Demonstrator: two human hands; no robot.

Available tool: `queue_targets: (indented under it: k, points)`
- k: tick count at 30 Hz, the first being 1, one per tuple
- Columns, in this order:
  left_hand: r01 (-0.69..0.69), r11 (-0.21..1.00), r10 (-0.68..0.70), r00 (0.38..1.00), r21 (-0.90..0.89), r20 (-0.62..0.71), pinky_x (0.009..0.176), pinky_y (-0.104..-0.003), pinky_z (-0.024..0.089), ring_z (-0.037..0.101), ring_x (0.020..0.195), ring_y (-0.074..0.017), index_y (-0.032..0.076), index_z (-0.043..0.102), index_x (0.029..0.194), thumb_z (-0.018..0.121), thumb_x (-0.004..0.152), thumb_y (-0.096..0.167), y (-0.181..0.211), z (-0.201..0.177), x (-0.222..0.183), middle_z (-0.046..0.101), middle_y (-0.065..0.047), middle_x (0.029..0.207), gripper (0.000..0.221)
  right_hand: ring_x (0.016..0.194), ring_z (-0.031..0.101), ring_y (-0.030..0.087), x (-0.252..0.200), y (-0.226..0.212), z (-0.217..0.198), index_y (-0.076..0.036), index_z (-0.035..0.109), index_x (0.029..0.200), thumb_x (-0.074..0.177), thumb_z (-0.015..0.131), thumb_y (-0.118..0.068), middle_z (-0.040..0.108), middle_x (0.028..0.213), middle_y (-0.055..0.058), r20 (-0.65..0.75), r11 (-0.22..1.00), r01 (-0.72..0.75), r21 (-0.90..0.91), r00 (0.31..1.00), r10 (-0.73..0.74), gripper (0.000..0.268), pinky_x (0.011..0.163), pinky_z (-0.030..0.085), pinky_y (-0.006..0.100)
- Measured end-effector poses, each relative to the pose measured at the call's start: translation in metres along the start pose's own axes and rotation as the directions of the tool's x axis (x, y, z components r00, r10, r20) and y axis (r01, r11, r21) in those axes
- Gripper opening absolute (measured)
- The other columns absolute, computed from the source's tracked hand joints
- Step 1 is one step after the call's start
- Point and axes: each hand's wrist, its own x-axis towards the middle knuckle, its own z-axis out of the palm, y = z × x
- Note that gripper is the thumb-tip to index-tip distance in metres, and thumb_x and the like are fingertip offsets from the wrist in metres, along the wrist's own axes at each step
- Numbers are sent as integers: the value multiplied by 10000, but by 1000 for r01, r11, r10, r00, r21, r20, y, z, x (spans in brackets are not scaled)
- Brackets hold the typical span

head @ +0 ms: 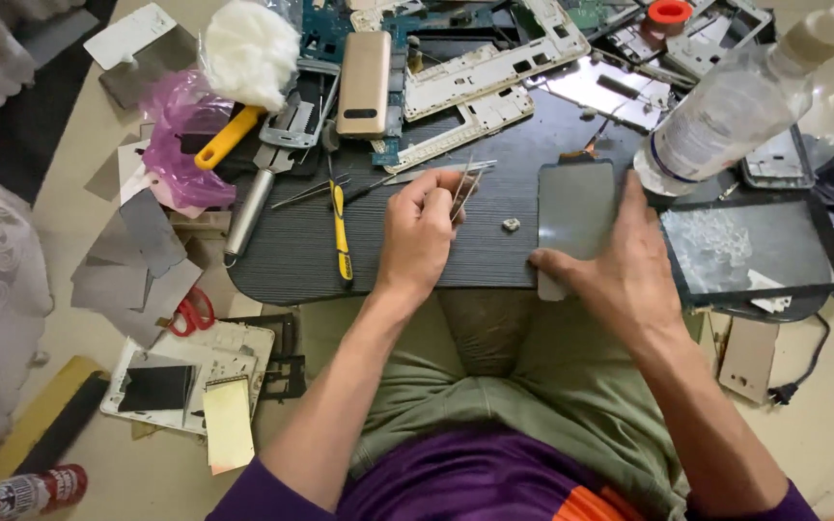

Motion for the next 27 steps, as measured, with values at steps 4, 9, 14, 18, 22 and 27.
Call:
queue_targets:
  k: [4, 9, 14, 18, 22, 27]
  points:
    - [-39, 979, 46, 998, 202, -32, 653, -337, 506, 534, 662, -164, 116, 784, 906, 464, 862, 171, 10, 2, -4, 578, -51, 601, 328, 1223, 555, 599, 7, -7, -10, -2, 350, 1594, 861, 838, -291, 560, 1320, 412, 28, 963, -258, 80, 966, 257, 927, 980, 454, 709]
    - [-49, 986, 56, 998, 157, -38, 608, -287, 430, 434, 639, -76, 135, 745, 784, 603, 961, 317, 23, 5, -8, 489, 25, 560, 291, 983, 707, 414, 25, 13, -11, -139, 686, 1084, 946, 704, -535, 712, 919, 153, 86, 949, -311, 49, 948, 306, 420, 809, 534, 595]
    - [-88, 971, 92, 996, 222, -8, 591, -304, 453, 492, 595, -96, 116, 758, 796, 632, 967, 384, 14, 2, -6, 529, -17, 546, 342, 816, 686, 281, 23, -2, -13, -88, 661, 1133, 959, 689, -363, 706, 854, 167, 157, 904, -275, 327, 959, 235, 327, 732, 538, 510]
    - [-58, 972, 66, 997, 229, -28, 584, -293, 485, 569, 521, -115, 115, 706, 748, 653, 961, 405, 15, 4, -8, 534, -19, 485, 364, 827, 681, 309, 22, 7, -1, 8, 561, 1271, 991, 643, -169, 686, 884, 219, 175, 755, -282, 592, 959, 221, 342, 745, 573, 517]
    - [-11, 980, 10, 1000, 200, 5, 565, -297, 515, 593, 493, -104, 70, 733, 900, 630, 980, 376, 19, 6, -10, 664, -57, 618, 332, 902, 663, 314, 23, 0, -7, 9, 524, 1348, 978, 614, -136, 673, 926, 235, 175, 764, -274, 584, 962, 211, 408, 823, 548, 576]
    - [-110, 927, 95, 994, 357, 59, 619, -345, 525, 619, 569, -152, 68, 742, 889, 638, 989, 368, 8, 6, -4, 664, -52, 608, 333, 949, 690, 388, 23, -6, -9, 38, 538, 1363, 973, 614, -139, 693, 955, 297, 207, 781, -279, 558, 959, 194, 435, 869, 526, 629]
